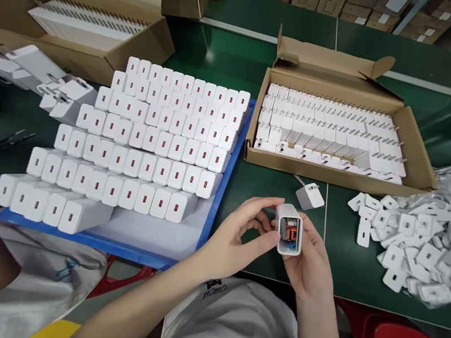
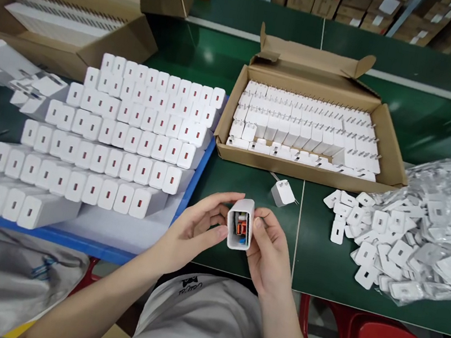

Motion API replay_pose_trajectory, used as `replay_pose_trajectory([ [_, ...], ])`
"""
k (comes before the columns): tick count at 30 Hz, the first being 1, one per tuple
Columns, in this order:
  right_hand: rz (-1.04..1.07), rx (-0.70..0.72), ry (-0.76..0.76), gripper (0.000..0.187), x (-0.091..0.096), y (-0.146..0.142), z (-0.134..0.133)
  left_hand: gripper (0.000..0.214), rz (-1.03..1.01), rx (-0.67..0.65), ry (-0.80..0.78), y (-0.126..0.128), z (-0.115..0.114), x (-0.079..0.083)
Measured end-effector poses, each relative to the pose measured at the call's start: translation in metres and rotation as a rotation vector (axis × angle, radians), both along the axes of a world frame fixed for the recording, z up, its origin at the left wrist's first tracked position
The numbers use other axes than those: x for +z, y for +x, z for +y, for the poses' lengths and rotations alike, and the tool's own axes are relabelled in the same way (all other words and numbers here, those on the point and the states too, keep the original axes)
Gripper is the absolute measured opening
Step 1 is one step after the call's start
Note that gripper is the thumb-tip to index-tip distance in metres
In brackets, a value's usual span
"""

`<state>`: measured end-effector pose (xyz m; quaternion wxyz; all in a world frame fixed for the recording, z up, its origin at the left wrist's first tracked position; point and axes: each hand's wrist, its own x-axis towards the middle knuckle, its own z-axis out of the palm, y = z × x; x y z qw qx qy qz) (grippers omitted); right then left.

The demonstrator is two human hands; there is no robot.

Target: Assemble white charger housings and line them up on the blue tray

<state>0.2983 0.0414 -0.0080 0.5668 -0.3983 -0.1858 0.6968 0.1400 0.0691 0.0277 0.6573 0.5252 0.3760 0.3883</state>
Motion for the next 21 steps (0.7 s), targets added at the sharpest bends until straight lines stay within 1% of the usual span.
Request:
replay_pose_trajectory([
  [4, -0.162, 0.002, 0.159, 0.019, 0.002, 0.0, -0.003, 0.04, 0.006, 0.002, -0.004, -0.001, 0.0, 0.002],
  [8, -0.391, 0.017, 0.319, 0.033, 0.003, 0.001, -0.007, 0.035, 0.025, -0.007, 0.035, -0.001, 0.001, 0.003],
  [9, -0.467, 0.026, 0.347, 0.035, 0.003, 0.003, -0.008, 0.035, 0.036, -0.007, 0.053, -0.001, 0.001, 0.003],
  [11, -0.69, 0.038, 0.4, 0.039, 0.005, 0.007, -0.009, 0.033, 0.07, -0.004, 0.104, -0.002, 0.002, 0.002],
  [13, -0.926, 0.058, 0.481, 0.048, 0.007, 0.013, -0.01, 0.032, 0.111, -0.008, 0.159, -0.002, 0.002, 0.001],
  [14, -1.006, 0.076, 0.537, 0.053, 0.009, 0.015, -0.011, 0.032, 0.125, -0.018, 0.176, -0.002, 0.003, 0.002],
  [15, -1.048, 0.095, 0.599, 0.055, 0.01, 0.018, -0.011, 0.032, 0.134, -0.03, 0.177, -0.002, 0.003, 0.002],
  [17, -1.045, 0.116, 0.712, 0.052, 0.012, 0.021, -0.011, 0.035, 0.127, -0.047, 0.138, -0.002, 0.003, 0.003],
  [19, -1.005, 0.076, 0.776, 0.046, 0.012, 0.021, -0.01, 0.038, 0.086, -0.052, 0.089, -0.002, 0.003, 0.004],
  [21, -0.962, 0.02, 0.803, 0.044, 0.01, 0.019, -0.01, 0.038, 0.036, -0.065, 0.086, -0.003, 0.003, 0.005],
])
